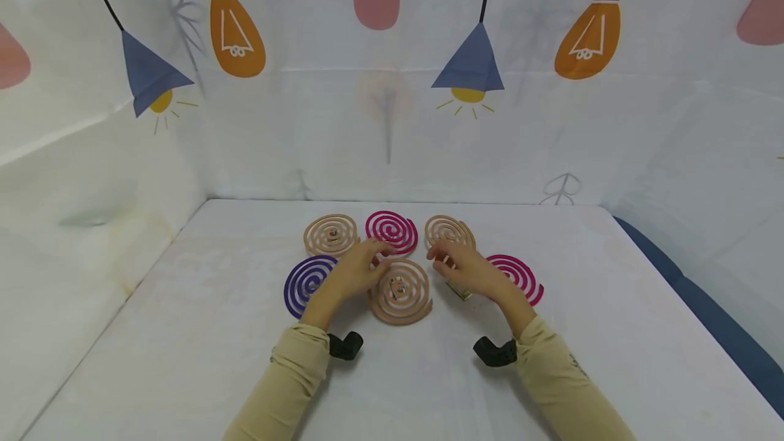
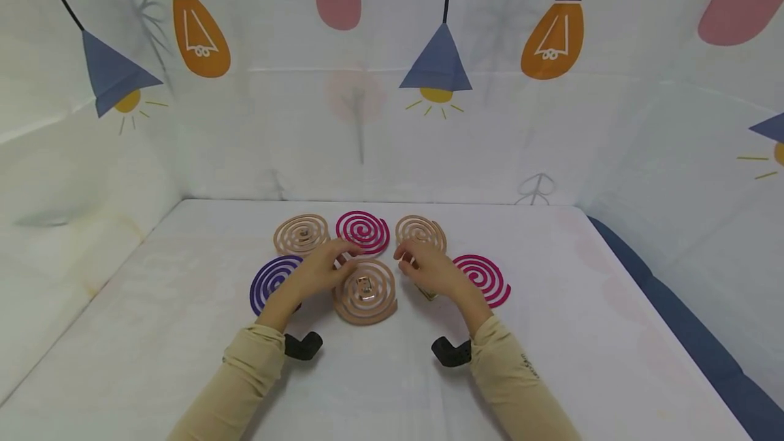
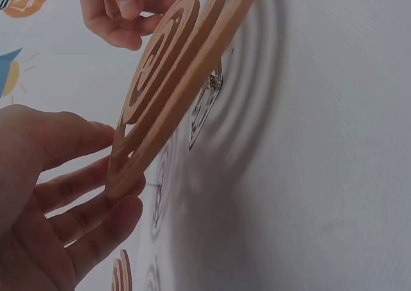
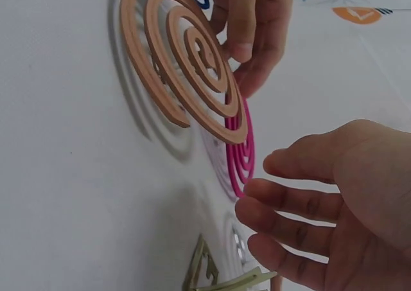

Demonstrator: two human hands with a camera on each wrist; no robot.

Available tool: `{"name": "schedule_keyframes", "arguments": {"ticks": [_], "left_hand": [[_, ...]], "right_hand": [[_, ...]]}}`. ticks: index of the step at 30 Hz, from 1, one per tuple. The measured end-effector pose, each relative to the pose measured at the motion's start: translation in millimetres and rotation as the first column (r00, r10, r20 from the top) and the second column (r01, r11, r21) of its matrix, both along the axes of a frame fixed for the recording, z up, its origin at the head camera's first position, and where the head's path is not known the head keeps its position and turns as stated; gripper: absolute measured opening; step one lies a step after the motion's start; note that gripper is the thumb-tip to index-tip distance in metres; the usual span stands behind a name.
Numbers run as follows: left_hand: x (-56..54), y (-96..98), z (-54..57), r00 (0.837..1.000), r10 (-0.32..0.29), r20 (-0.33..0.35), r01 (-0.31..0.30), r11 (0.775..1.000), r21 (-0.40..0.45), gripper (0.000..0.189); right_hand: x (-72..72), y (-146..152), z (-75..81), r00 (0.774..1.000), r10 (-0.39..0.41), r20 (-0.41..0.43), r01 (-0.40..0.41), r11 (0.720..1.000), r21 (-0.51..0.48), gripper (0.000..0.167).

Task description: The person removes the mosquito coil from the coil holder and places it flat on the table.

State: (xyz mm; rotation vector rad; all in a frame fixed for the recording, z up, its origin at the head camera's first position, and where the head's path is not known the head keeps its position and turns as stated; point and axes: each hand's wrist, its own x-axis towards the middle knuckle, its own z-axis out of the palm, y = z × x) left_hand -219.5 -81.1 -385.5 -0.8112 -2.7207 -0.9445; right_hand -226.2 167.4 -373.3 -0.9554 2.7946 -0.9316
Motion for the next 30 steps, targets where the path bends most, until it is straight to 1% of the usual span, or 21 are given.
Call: {"name": "schedule_keyframes", "arguments": {"ticks": [4,6,11,13,19,22,25,26,30], "left_hand": [[-0.9,-4.1,-1.7,1.0,-0.005,0.029,0.005,1.0,0.002,0.023],[-1.2,-5.4,-2.0,0.998,-0.007,0.059,0.006,1.0,0.015,0.023],[-1.7,-6.0,-1.8,0.994,-0.041,0.1,0.037,0.999,0.037,0.022],[-1.8,-5.6,-1.2,0.994,-0.047,0.096,0.043,0.998,0.035,0.021],[-2.6,-4.1,0.2,0.997,-0.015,0.077,0.016,1.0,-0.007,0.02],[-2.5,-4.5,-0.4,0.997,-0.009,0.076,0.011,1.0,-0.018,0.019],[-1.7,-5.4,-0.7,0.995,-0.016,0.096,0.015,1.0,0.012,0.019],[-1.6,-5.4,-1.1,0.996,-0.024,0.086,0.022,1.0,0.019,0.019],[-1.1,-4.9,-0.7,0.996,-0.036,0.086,0.033,0.999,0.042,0.019]], "right_hand": [[2.6,-4,-1.1,1.0,0.015,0.007,-0.015,1.0,-0.004,0.017],[3.0,-6,-2.5,1.0,0.023,0.008,-0.023,1.0,0.001,0.017],[3.2,-8,-5.2,0.999,0.033,0.011,-0.033,0.999,0.012,0.017],[3.6,-9,-5.2,0.999,0.029,0.015,-0.03,1.0,0.011,0.017],[3.8,-10,-6.1,0.998,-0.002,0.055,0.002,1.0,0.013,0.017],[4.4,-12,-6.2,0.997,-0.016,0.072,0.015,1.0,0.013,0.017],[4.8,-13,-7.7,0.998,-0.016,0.054,0.015,1.0,0.015,0.018],[5.0,-13,-8.3,0.999,-0.017,0.05,0.016,1.0,0.015,0.018],[4.5,-14,-10.6,0.999,-0.021,0.03,0.02,1.0,0.021,0.018]]}}
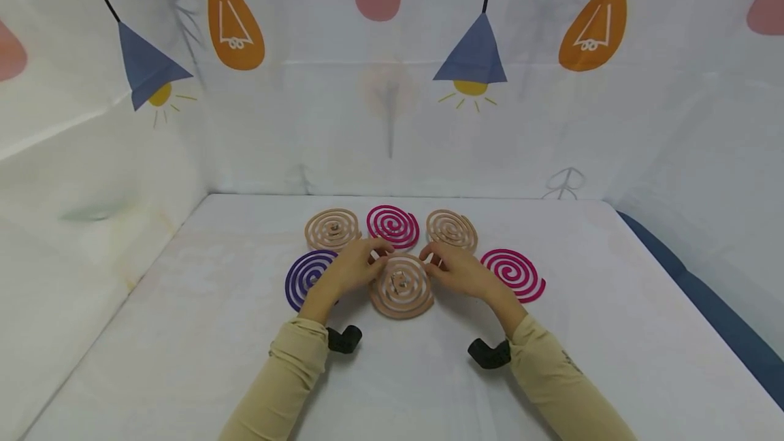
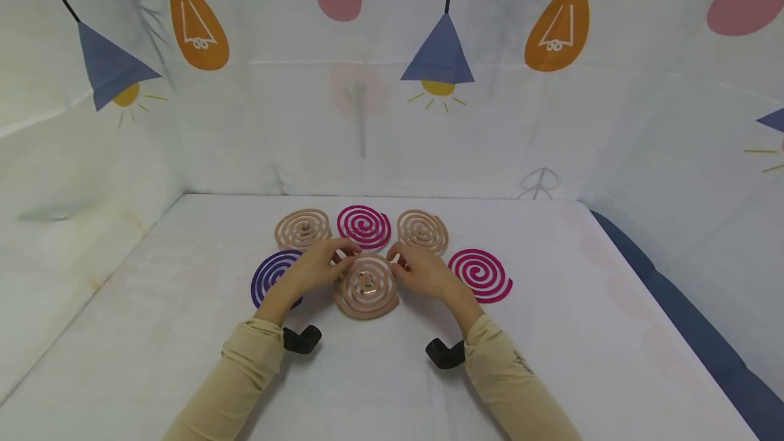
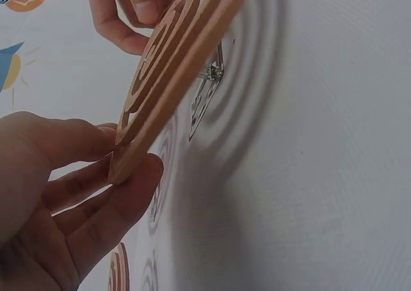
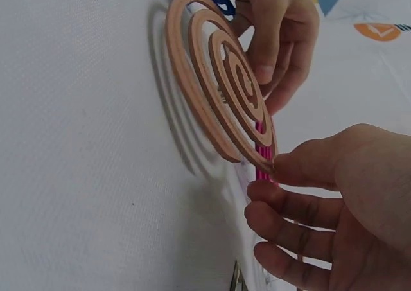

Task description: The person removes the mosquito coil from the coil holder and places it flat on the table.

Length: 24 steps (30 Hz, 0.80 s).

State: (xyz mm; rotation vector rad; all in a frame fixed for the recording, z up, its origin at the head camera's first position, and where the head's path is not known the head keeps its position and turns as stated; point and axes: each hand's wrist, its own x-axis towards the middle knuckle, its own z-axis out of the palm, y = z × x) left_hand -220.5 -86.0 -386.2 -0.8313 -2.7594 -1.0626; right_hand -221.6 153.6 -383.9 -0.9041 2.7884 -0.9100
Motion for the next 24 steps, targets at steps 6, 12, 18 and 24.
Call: {"name": "schedule_keyframes", "arguments": {"ticks": [6,12,18,24], "left_hand": [[-2.1,0.6,0.8,1.0,0.003,-0.016,-0.004,0.998,-0.058,0.019],[-2.0,1.0,0.2,1.0,0.015,-0.005,-0.016,0.997,-0.07,0.018],[-0.5,1.2,0.0,1.0,0.018,0.004,-0.018,0.998,-0.063,0.017],[-0.6,2.2,-0.2,1.0,0.028,0.008,-0.028,0.998,-0.048,0.018]], "right_hand": [[-0.1,-1.6,0.1,1.0,0.012,-0.023,-0.012,1.0,0.008,0.018],[0.7,-2.7,0.1,1.0,0.008,0.016,-0.008,1.0,-0.005,0.021],[1.0,-3.8,-0.3,1.0,0.004,0.028,-0.003,1.0,-0.019,0.02],[1.3,-4.0,0.8,1.0,0.0,0.025,0.001,1.0,-0.017,0.019]]}}
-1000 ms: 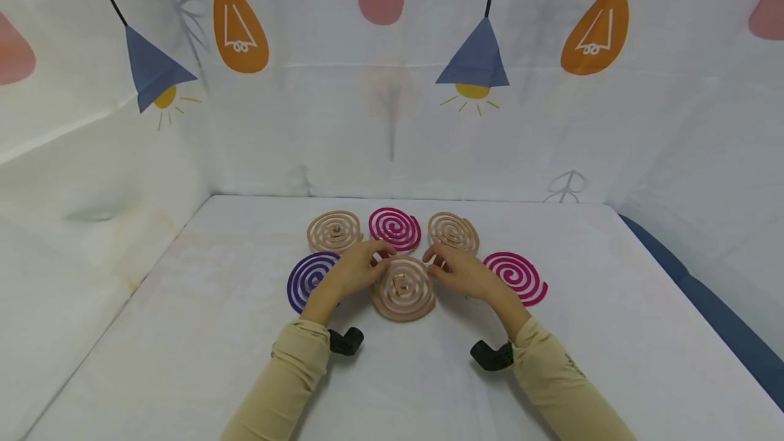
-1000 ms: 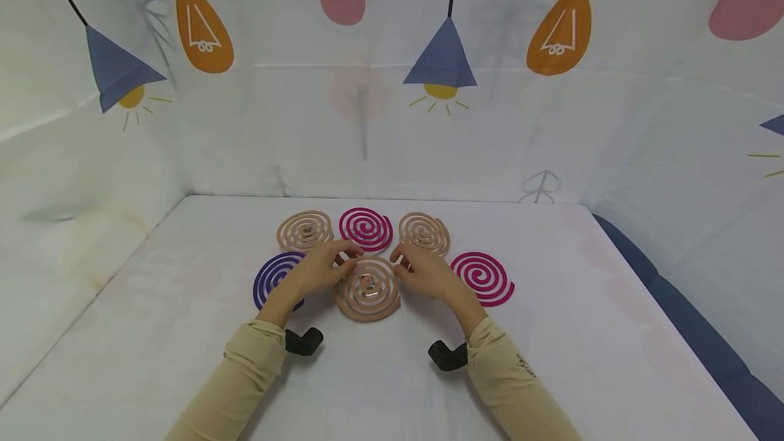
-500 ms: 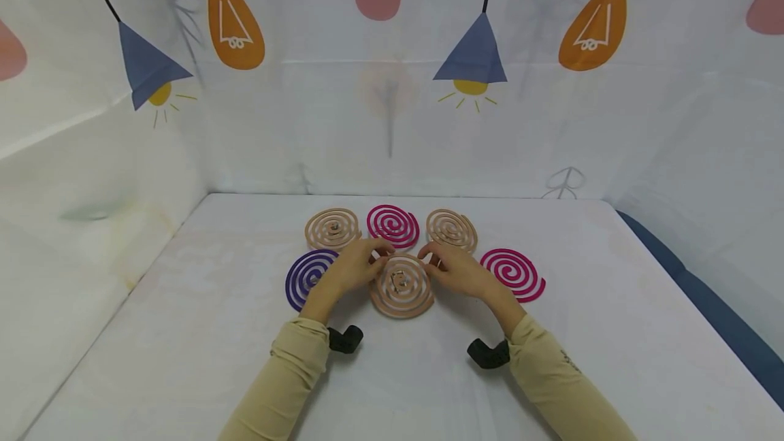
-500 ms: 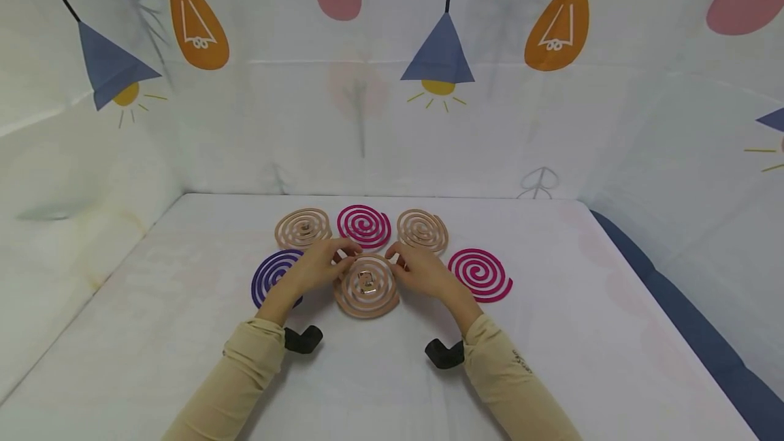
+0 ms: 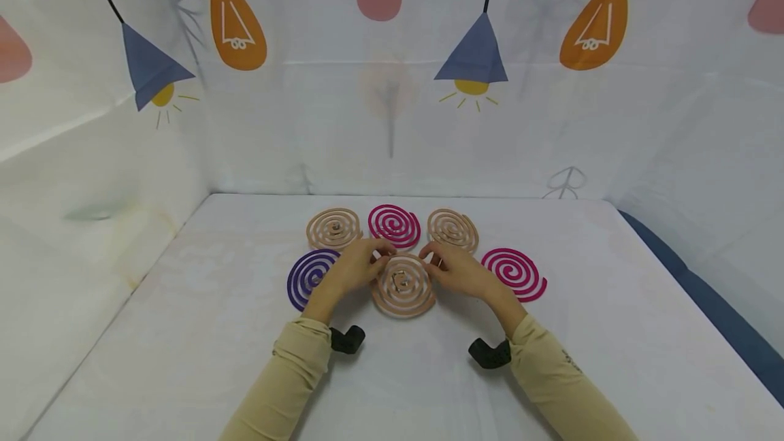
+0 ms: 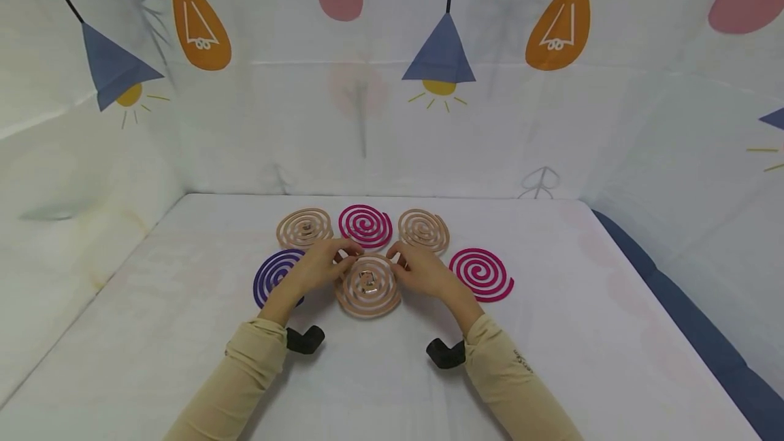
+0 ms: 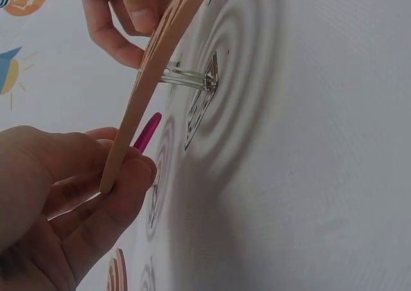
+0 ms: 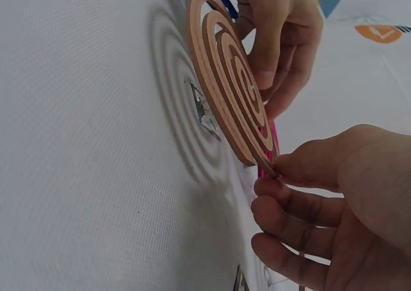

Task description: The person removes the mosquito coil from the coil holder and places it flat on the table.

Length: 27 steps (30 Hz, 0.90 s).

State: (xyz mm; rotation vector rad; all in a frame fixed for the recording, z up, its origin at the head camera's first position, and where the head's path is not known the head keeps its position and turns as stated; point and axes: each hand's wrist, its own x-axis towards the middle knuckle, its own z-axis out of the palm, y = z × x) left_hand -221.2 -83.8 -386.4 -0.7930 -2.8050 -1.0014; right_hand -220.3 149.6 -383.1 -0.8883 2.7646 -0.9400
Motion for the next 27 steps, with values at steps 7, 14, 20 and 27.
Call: {"name": "schedule_keyframes", "arguments": {"ticks": [7,14,20,27], "left_hand": [[0.5,1.5,0.3,1.0,0.02,0.014,-0.02,1.0,0.019,0.017],[0.7,2.5,0.2,1.0,0.027,0.001,-0.027,1.0,0.012,0.017],[1.3,4.0,1.7,0.999,0.042,0.005,-0.042,0.999,0.015,0.017],[2.6,5.2,3.8,0.998,0.05,0.045,-0.053,0.997,0.053,0.019]], "right_hand": [[0.8,-0.1,1.6,1.0,0.01,0.006,-0.01,1.0,-0.004,0.019],[2.2,0.5,2.4,1.0,0.004,0.014,-0.004,1.0,-0.009,0.02],[1.1,1.2,2.0,1.0,0.009,0.017,-0.008,1.0,-0.013,0.02],[-1.7,1.6,0.4,1.0,0.001,0.012,-0.001,1.0,-0.014,0.021]]}}
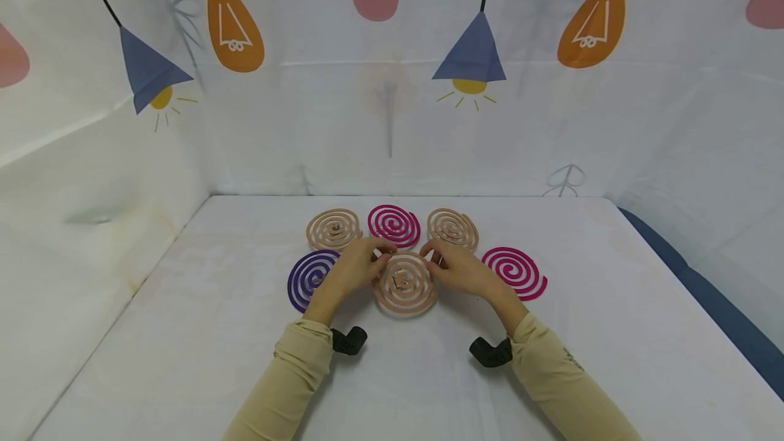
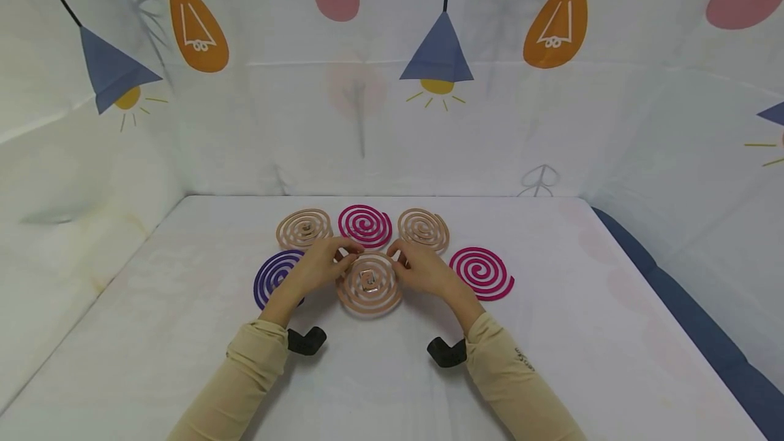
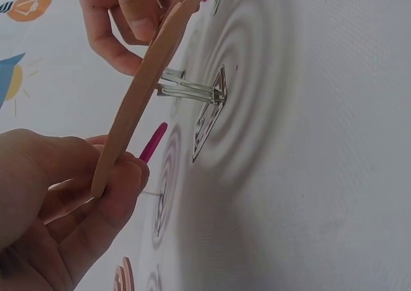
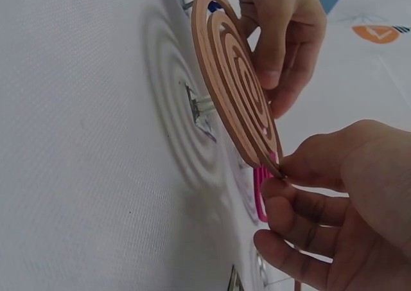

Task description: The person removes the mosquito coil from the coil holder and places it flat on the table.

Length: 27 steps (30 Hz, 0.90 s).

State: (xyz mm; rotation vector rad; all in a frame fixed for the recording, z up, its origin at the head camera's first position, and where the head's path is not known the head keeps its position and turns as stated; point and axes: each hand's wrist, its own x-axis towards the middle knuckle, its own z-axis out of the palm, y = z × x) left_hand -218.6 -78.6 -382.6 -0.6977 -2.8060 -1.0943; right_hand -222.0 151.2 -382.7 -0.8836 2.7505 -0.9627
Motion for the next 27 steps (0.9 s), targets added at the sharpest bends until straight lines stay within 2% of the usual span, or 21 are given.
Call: {"name": "schedule_keyframes", "arguments": {"ticks": [11,18,27], "left_hand": [[-1.2,-0.1,-0.3,1.0,0.005,0.003,-0.005,1.0,0.031,0.019],[-0.4,0.2,1.2,1.0,-0.005,-0.019,0.005,0.999,0.037,0.019],[1.5,1.8,3.2,1.0,0.002,-0.017,-0.001,0.997,0.083,0.018]], "right_hand": [[0.2,0.6,2.3,1.0,-0.004,-0.002,0.004,1.0,-0.024,0.021],[1.2,1.0,4.7,1.0,-0.01,0.008,0.011,0.999,-0.043,0.022],[2.6,2.4,8.3,1.0,-0.001,-0.002,0.001,0.998,-0.059,0.024]]}}
